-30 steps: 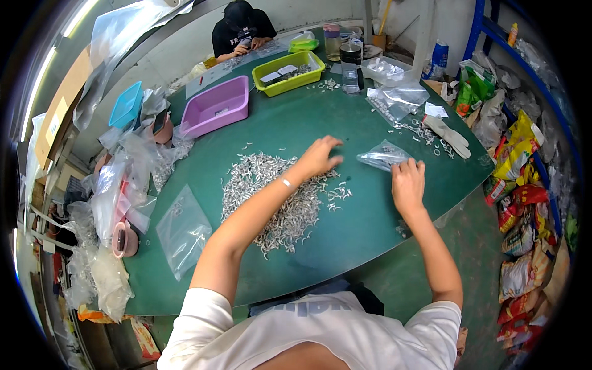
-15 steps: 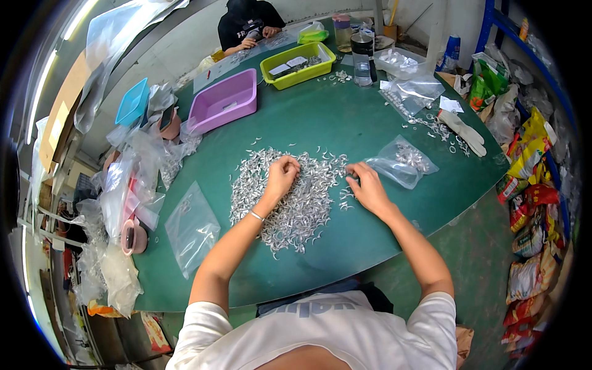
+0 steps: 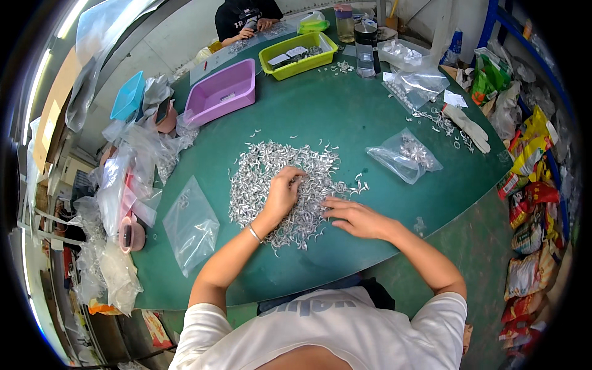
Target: The person sorts small metal components from a large pile on a green workbench, places them into plastic bags, and moves the bags and loose parts around the workspace.
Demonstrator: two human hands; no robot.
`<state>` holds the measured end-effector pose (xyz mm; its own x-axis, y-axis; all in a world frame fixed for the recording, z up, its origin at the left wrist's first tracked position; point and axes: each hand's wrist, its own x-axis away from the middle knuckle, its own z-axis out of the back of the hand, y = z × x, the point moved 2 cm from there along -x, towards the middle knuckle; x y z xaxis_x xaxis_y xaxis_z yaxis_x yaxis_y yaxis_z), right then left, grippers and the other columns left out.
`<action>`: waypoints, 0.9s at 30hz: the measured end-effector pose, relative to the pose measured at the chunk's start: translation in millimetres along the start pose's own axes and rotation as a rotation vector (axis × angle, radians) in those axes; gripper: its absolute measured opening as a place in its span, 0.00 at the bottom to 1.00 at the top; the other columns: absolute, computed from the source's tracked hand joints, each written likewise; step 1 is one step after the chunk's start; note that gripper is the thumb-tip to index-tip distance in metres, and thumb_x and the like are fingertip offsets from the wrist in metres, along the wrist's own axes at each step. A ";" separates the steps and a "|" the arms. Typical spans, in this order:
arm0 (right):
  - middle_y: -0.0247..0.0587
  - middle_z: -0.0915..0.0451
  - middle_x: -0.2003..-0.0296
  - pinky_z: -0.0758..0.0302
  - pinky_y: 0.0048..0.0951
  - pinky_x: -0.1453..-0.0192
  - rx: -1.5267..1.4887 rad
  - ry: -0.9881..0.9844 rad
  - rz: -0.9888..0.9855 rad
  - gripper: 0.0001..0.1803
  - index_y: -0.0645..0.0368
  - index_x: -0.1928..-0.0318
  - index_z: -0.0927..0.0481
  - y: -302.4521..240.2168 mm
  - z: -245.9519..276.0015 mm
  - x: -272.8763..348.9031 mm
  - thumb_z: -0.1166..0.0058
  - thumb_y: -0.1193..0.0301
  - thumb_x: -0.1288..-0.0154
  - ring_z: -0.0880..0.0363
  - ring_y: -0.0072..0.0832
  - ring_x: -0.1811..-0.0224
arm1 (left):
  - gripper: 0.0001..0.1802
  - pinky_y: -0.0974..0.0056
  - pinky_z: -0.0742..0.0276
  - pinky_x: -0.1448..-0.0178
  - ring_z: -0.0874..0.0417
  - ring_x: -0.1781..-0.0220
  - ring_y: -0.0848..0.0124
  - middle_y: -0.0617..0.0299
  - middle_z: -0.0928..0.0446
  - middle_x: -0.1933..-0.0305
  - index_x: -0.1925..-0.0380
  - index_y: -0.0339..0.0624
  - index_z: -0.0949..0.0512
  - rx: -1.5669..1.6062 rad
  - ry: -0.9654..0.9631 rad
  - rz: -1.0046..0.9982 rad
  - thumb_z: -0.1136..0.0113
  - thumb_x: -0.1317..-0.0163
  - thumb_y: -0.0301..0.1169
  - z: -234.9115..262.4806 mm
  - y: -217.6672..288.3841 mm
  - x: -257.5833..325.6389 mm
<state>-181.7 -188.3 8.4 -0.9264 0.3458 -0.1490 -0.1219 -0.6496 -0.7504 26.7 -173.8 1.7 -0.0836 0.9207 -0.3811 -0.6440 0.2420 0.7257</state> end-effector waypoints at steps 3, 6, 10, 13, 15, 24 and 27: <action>0.48 0.31 0.46 0.38 0.39 0.39 -0.110 0.195 -0.046 0.16 0.61 0.54 0.26 12.0 6.7 -2.1 0.48 0.76 0.44 0.37 0.42 0.40 | 0.14 0.65 0.27 0.56 0.22 0.61 0.62 0.53 0.24 0.62 0.62 0.33 0.25 0.114 0.060 0.160 0.46 0.52 0.13 6.1 0.5 0.7; 0.53 0.39 0.42 0.44 0.43 0.36 0.325 0.459 -0.214 0.22 0.63 0.47 0.32 21.7 18.0 -20.4 0.49 0.68 0.41 0.44 0.46 0.36 | 0.16 0.75 0.27 0.53 0.23 0.58 0.76 0.58 0.24 0.58 0.56 0.31 0.27 0.544 0.063 0.444 0.46 0.47 0.15 6.4 -9.2 -2.6; 0.56 0.45 0.39 0.50 0.46 0.33 0.358 0.336 -0.298 0.28 0.64 0.42 0.38 21.7 -10.7 -24.1 0.52 0.62 0.39 0.51 0.48 0.34 | 0.16 0.75 0.28 0.51 0.23 0.57 0.75 0.57 0.24 0.56 0.55 0.31 0.27 0.666 0.027 0.491 0.48 0.46 0.15 4.5 -3.6 -1.5; 0.57 0.44 0.39 0.50 0.46 0.33 0.071 0.242 -0.177 0.27 0.64 0.42 0.38 3.0 -22.6 -15.6 0.52 0.63 0.39 0.52 0.50 0.34 | 0.16 0.74 0.27 0.53 0.23 0.57 0.75 0.57 0.24 0.58 0.55 0.31 0.28 0.647 0.046 0.430 0.50 0.45 0.15 4.4 -7.8 1.5; 0.57 0.44 0.40 0.50 0.46 0.33 -0.057 0.192 -0.121 0.27 0.64 0.42 0.38 -1.0 -20.1 -9.0 0.51 0.64 0.39 0.51 0.51 0.34 | 0.15 0.74 0.25 0.59 0.22 0.59 0.75 0.61 0.25 0.63 0.56 0.32 0.27 0.681 0.042 0.522 0.55 0.45 0.15 5.3 -8.1 2.3; 0.56 0.39 0.43 0.43 0.43 0.36 0.210 0.330 -0.209 0.18 0.67 0.51 0.29 -20.5 -25.1 16.5 0.50 0.70 0.41 0.46 0.49 0.36 | 0.13 0.66 0.31 0.59 0.27 0.66 0.66 0.57 0.30 0.68 0.61 0.33 0.25 0.117 -0.034 0.165 0.51 0.43 0.29 -19.9 -7.1 -25.1; 0.51 0.28 0.54 0.31 0.36 0.49 0.177 0.523 -0.099 0.09 0.67 0.62 0.24 -17.7 -6.8 29.4 0.49 0.78 0.44 0.30 0.44 0.51 | 0.19 0.59 0.33 0.51 0.31 0.59 0.57 0.50 0.31 0.63 0.59 0.34 0.25 -0.164 -0.077 -0.040 0.39 0.50 0.34 -31.3 9.7 -28.3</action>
<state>-204.3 -162.0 12.9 -0.6127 0.6714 -0.4170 -0.2990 -0.6853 -0.6640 -1.0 -207.1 1.7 -0.0009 0.9338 -0.3578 -0.7618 0.2311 0.6052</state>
